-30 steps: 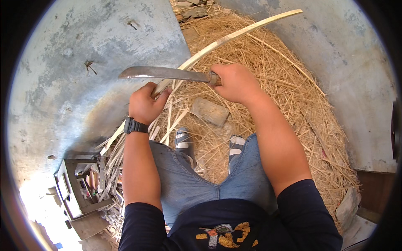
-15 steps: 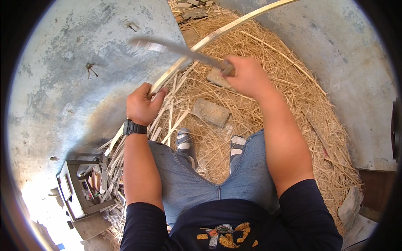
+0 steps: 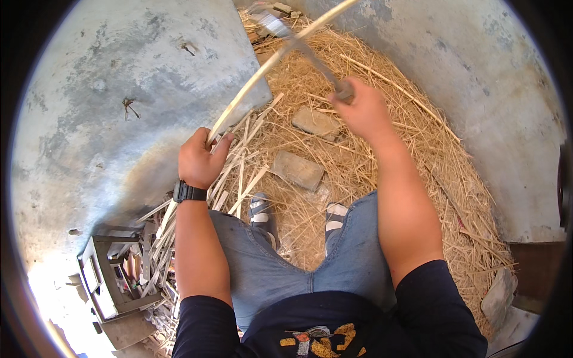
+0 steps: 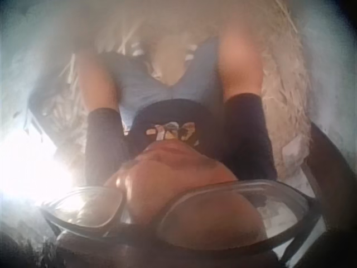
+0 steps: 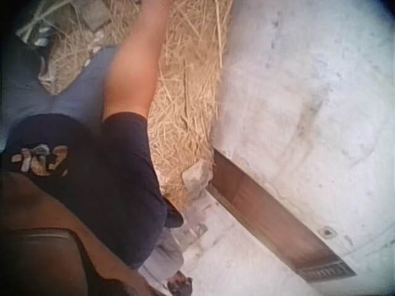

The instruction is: The person sits on a straw-covered floor and uses a curved knife to split long bamboo poles into thin strips. They hold the pole with one hand and use the knife to shave and split the material, dropping the finished strips into a pile.

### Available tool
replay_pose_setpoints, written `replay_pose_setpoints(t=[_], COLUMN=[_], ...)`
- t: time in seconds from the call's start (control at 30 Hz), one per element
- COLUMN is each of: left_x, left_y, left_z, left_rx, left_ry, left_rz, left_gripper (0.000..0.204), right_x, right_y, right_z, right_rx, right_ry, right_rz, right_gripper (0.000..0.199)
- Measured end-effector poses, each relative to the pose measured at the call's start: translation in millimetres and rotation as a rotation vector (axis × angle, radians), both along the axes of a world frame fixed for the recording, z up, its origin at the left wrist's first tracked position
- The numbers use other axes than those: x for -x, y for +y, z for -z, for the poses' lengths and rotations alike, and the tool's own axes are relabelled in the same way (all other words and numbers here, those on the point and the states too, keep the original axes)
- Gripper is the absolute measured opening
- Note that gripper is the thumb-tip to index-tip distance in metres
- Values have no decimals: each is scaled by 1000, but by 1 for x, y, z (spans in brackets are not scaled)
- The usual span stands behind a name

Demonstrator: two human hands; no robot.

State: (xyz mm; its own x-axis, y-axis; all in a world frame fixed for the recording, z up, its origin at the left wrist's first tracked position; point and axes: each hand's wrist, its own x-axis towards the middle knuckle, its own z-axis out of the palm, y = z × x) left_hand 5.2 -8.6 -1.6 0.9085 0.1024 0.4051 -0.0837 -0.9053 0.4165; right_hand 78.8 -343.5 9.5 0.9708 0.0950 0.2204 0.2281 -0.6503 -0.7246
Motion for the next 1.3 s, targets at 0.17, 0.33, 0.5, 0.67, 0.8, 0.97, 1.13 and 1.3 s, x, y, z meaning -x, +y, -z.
replay_pose_setpoints(t=[0.17,0.33,0.5,0.67,0.8,0.97,1.13,1.3], left_x=[2,5,4,2,9,4,6,14], left_y=[-2,5,6,-10,-9,-9,-5,9], left_z=[6,-4,0,-5,-7,-15,-9,-33], left_rx=[58,-61,-89,-54,-63,-174,-176,-202], left_ry=[-17,38,29,160,178,185,124,137], left_rz=[9,-14,17,48,101,62,15,-51], left_gripper=[44,39,41,43,45,46,47,54], right_x=[17,-6,-7,-2,7,-26,-3,-30], right_y=[38,6,-16,1,35,-1,37,-4], right_z=[-4,-3,-11,5,1,25,25,32], right_rx=[470,106,18,59,450,-67,117,-125], right_ry=[-90,52,139,6,-28,286,107,321], right_rz=[-287,13,348,10,-299,-106,-285,66], right_gripper=[22,22,27,25,29,26,29,48])
